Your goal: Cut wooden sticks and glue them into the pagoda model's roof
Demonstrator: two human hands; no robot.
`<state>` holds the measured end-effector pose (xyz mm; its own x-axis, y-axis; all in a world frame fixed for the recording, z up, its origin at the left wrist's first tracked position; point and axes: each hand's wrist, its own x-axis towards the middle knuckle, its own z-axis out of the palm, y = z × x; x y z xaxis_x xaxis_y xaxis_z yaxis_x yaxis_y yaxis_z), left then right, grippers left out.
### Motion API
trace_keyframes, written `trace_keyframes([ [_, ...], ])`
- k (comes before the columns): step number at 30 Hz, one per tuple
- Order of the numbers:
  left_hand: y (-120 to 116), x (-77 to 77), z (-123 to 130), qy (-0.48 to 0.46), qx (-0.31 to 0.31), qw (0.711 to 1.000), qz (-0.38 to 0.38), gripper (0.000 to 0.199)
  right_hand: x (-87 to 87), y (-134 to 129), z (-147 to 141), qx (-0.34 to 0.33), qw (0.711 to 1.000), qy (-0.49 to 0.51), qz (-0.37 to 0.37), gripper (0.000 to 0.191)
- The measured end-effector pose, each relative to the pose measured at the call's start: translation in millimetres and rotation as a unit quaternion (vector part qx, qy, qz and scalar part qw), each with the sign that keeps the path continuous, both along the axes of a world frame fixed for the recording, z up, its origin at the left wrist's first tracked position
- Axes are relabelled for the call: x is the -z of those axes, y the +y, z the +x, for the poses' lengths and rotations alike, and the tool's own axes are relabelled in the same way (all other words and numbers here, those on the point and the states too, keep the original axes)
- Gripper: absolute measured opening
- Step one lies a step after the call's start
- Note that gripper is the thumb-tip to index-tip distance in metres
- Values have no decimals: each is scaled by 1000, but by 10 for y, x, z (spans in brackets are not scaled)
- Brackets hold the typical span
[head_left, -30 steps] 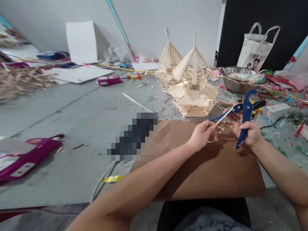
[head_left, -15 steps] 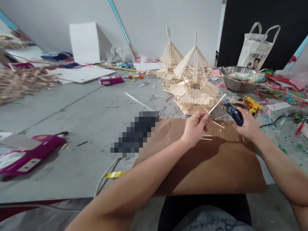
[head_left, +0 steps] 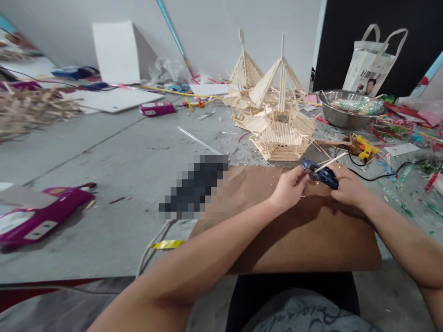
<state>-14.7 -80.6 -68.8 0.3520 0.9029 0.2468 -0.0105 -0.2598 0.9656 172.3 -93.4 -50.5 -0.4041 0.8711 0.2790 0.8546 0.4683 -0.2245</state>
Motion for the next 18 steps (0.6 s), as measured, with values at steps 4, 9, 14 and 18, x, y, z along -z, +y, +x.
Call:
trace_keyframes([
  [4, -6, -45, -9, 1, -9, 1000, -1, 22, -22, -2, -10, 0, 1000, 2, -9, 57],
  [9, -12, -61, -7, 6, -8, 1000, -6, 26, -7, 6, -24, 6, 1000, 12, -18, 55],
  [14, -4, -33, -4, 15, -5, 1000, -11, 29, 13, 21, -19, 5, 1000, 10, -23, 55],
  [18, -10, -50, -8, 24, -4, 1000, -5, 28, 10, 13, -15, 4, 1000, 9, -26, 54],
])
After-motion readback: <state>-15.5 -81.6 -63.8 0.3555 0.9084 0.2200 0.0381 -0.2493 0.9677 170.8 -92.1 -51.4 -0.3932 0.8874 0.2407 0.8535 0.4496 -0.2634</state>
